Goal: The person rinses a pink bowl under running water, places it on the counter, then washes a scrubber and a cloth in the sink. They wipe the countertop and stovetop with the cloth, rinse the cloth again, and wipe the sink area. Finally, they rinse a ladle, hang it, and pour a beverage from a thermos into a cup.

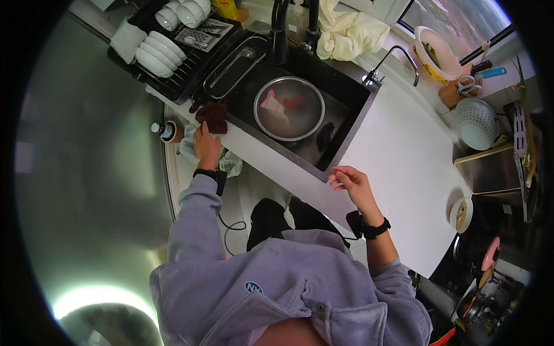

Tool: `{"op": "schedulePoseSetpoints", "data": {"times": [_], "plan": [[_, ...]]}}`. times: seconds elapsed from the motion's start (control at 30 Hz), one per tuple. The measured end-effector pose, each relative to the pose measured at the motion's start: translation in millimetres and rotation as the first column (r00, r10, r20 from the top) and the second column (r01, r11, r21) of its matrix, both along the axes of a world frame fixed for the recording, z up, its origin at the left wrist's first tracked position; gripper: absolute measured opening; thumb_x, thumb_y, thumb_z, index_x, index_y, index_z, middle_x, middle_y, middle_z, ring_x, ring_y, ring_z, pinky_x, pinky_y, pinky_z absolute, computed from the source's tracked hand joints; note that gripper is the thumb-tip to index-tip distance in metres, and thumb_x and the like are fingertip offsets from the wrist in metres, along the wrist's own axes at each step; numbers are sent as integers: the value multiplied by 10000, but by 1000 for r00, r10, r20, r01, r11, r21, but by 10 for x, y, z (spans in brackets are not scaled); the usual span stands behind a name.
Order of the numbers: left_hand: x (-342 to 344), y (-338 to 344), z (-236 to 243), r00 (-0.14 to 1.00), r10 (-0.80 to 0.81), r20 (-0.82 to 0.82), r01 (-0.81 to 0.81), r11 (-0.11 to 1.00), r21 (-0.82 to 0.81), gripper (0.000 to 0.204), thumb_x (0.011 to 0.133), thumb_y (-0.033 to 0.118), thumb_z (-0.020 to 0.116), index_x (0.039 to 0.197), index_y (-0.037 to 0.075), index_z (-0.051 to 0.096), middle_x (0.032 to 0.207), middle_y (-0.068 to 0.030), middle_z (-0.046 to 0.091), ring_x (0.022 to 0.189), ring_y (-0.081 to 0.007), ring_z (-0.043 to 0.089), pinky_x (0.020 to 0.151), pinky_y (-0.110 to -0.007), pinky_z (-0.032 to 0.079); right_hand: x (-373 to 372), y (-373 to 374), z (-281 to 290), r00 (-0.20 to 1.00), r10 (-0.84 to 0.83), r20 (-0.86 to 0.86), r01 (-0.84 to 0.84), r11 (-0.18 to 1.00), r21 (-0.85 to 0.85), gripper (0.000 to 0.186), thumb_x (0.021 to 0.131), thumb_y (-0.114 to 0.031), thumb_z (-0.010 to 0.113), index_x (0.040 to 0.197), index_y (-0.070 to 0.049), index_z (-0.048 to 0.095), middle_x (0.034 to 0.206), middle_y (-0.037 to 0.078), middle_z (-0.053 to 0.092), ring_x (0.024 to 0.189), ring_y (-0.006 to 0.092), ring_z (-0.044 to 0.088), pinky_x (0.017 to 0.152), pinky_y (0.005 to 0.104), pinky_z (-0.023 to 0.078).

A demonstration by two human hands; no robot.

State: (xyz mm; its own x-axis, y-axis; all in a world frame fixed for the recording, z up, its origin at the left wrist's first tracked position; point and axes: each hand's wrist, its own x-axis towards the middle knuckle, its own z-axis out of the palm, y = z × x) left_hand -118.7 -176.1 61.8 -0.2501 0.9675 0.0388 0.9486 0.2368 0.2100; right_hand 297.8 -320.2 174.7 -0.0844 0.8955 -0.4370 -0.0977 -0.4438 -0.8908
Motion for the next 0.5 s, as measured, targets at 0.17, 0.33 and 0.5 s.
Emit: {"op": "schedulePoseSetpoints", "data": {"times": [0.17,0.33,0.5], "plan": [[29,324,-169,1000,20,18,-20,999,-27,764,751,276,696,1387,86,317,1395,-216,322,1288,-393,299,1032,-472,316,-222,653,-192,998,36,44,-36,999,3,224,912,-128,545,1090,2,588,895,39,634,756,91,585,627,225,486],[47,564,-42,996,44,71,-44,999,-2,591,763,375,673,1237,60,514,1344,-190,386,1218,-381,375,991,-487,319,-500,1804,-745,768,8,640,-133,980,149,440,798,-211,650,1171,-6,538,1008,175,632,844,305,638,773,367,496],[97,671,209,957,-134,259,83,977,199,397,777,328,664,1068,66,600,1264,-175,454,1162,-371,421,950,-468,335,-1117,2737,-1524,523,19,852,-117,992,49,623,752,-309,665,1279,-58,446,1143,182,581,999,336,598,846,413,478]]}}
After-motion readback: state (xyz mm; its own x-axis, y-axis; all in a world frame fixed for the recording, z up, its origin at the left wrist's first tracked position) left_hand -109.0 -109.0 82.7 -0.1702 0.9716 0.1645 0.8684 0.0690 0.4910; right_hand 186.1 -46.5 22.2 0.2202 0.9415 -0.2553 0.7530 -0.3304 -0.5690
